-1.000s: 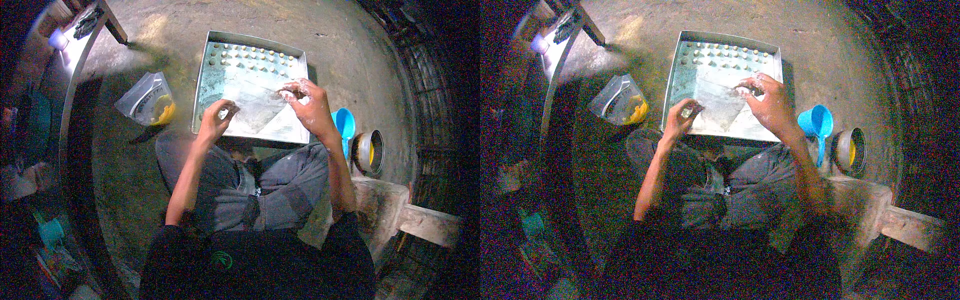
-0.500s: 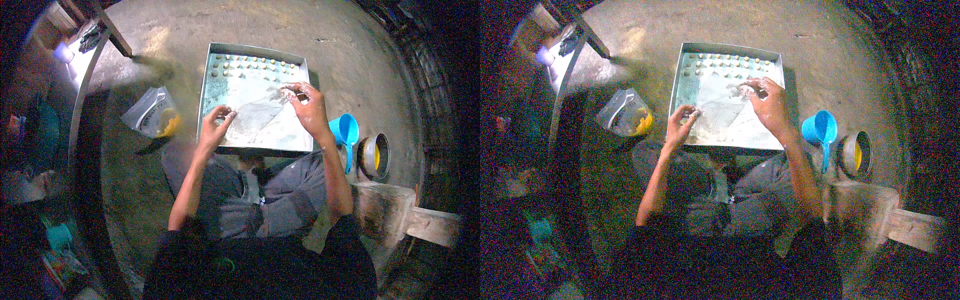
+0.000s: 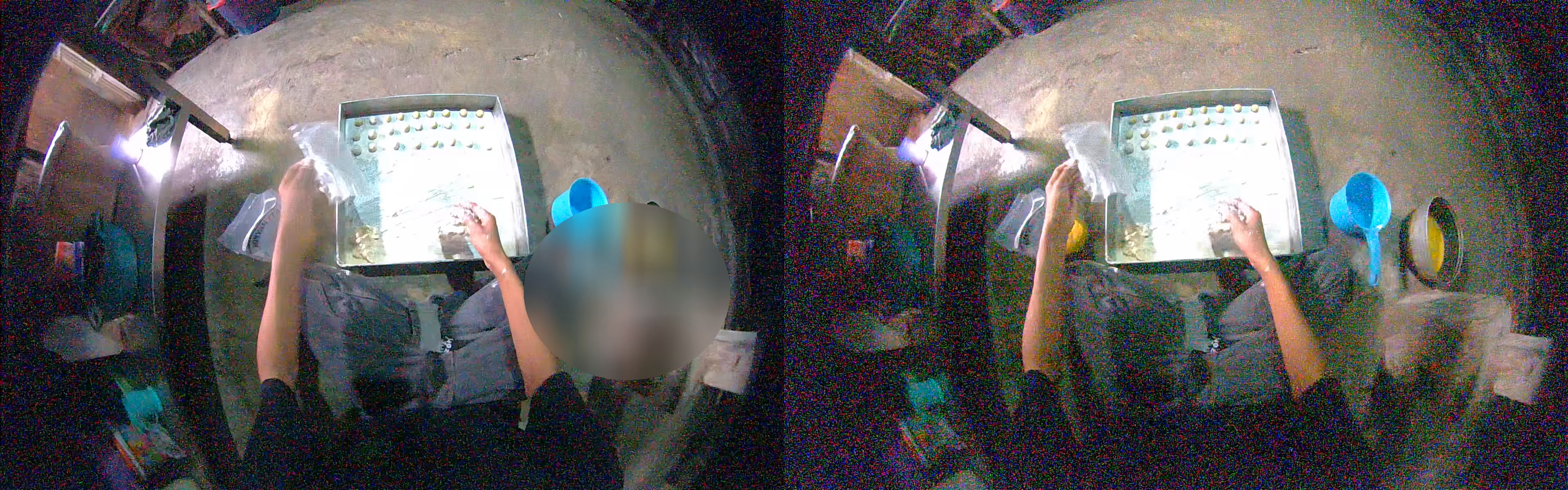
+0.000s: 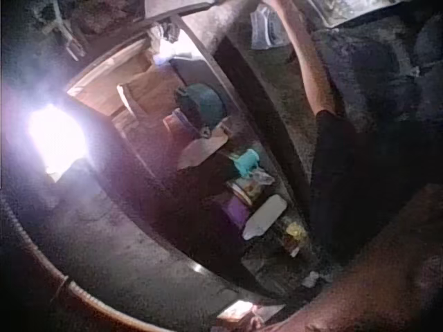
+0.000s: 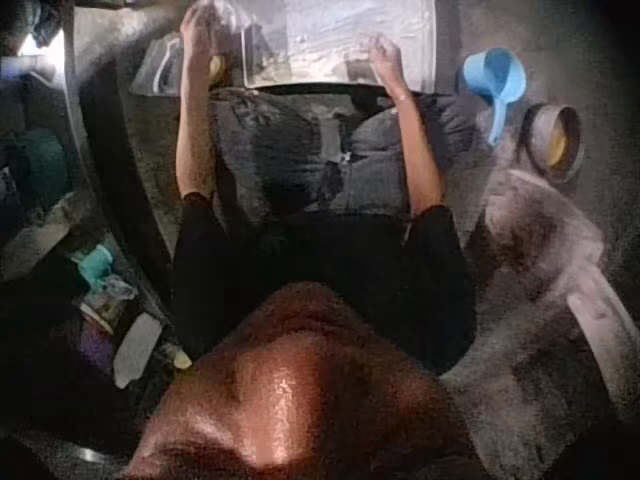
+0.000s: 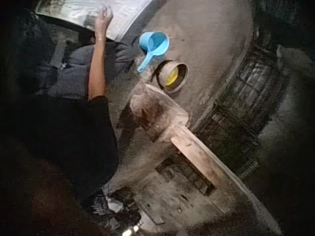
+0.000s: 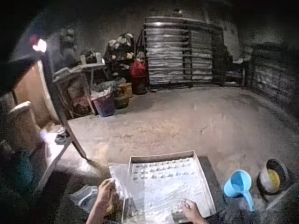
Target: The person shapes portions of dough into small balls by hand and arranges them in rows on a large metal tray.
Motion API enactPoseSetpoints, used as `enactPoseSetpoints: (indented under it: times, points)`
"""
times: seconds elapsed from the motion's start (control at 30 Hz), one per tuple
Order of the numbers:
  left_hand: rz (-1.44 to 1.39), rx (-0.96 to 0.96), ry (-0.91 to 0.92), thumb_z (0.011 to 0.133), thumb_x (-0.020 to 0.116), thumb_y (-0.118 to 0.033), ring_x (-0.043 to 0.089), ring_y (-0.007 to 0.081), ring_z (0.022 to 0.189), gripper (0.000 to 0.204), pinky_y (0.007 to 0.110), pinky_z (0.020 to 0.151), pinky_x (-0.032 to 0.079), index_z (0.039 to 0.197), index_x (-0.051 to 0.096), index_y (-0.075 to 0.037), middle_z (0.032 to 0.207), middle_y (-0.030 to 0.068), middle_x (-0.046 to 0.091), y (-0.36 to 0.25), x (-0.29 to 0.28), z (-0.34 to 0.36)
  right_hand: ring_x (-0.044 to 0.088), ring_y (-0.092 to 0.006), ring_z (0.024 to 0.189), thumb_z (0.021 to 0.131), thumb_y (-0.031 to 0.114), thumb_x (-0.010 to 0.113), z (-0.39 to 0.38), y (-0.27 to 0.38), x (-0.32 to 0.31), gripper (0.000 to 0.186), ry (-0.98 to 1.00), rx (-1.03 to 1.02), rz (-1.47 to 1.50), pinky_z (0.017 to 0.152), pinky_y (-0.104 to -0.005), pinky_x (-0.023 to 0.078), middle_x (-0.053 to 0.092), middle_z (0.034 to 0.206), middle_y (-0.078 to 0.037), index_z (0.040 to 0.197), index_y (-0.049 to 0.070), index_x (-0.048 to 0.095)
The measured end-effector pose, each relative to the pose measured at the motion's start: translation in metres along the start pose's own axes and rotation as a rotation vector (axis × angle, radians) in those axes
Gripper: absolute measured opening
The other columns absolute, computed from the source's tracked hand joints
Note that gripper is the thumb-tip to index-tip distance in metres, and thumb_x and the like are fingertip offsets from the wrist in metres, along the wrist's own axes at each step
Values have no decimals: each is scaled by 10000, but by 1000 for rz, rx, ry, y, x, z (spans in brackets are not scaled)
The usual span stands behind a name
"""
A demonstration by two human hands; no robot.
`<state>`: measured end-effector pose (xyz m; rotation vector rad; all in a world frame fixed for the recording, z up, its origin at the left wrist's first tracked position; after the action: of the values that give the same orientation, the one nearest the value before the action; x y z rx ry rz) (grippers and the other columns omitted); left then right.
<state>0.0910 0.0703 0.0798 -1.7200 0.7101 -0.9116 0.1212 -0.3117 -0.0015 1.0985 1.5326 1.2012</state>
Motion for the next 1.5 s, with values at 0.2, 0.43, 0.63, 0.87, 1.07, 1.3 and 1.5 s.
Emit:
enactPoseSetpoints:
  times: [0.2, 0.43, 0.63, 0.87, 1.07, 1.3, 1.5]
  points:
    - [-49, -9, -91, 953, 525, -182, 620, 178, 836, 157, 325, 689, 543, 1035, 570, -56, 900, 47, 612, 26, -61, 19, 601, -150, 981, 897, 22, 506, -20, -44, 19, 291, 46, 67, 124, 889, -274, 463, 652, 1079, -96, 1167, -64, 570]
    - [62, 58, -8, 968, 456, -167, 495, 274, 1204, 394, 420, 893, 513, 1331, 386, -32, 1279, 139, 451, 32, -35, -5, 621, -183, 938, 876, 33, 528, -15, -47, 5, 277, -11, -32, 142, 852, -302, 496, 655, 1058, -123, 1136, -46, 584]
    - [44, -75, -9, 939, 525, -231, 610, 253, 979, 363, 391, 715, 530, 1252, 463, -59, 1159, 79, 561, 71, -44, -1, 603, -384, 977, 853, 113, 570, -21, -23, 5, 305, -67, -285, -635, 925, -416, 469, 637, 1029, -227, 1111, -48, 587]
    - [632, 362, 27, 913, 603, -226, 444, 291, 1269, 527, 393, 1045, 356, 1350, 419, 5, 1371, 201, 464, 96, -20, -44, 629, -449, 791, 795, 153, 569, -35, -28, 78, 267, 157, -88, -936, 738, -484, 523, 621, 779, -312, 850, -105, 610]
    - [428, 130, 53, 941, 565, -249, 437, 270, 1262, 502, 380, 1047, 347, 1346, 420, 9, 1364, 191, 459, 101, -36, -20, 627, -470, 724, 747, 70, 545, -28, -6, 142, 167, 181, -9, -834, 704, -509, 520, 613, 730, -315, 750, -80, 620]
    - [667, 279, -211, 917, 567, -154, 611, 213, 1032, 265, 327, 904, 464, 1127, 620, 0, 1099, 131, 660, 50, -50, -46, 609, -471, 850, 776, 16, 494, -26, 1, 203, 167, 433, -80, -702, 748, -511, 487, 607, 842, -335, 855, -73, 612]
    - [517, 298, -257, 924, 539, -94, 593, 182, 1026, 233, 318, 913, 454, 1125, 597, 8, 1092, 104, 652, 36, -52, -46, 623, -360, 978, 820, 29, 539, 14, 35, 192, 428, 462, -345, -696, 842, -405, 489, 608, 1134, -243, 1247, 42, 574]
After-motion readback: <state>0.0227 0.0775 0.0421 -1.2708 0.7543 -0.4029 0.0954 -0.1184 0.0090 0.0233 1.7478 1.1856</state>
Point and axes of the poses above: each hand's wrist, its own z-axis towards the middle knuckle, its own x-axis out of the palm, y = z × x, the point moved 9 cm from there along z, towards the middle knuckle
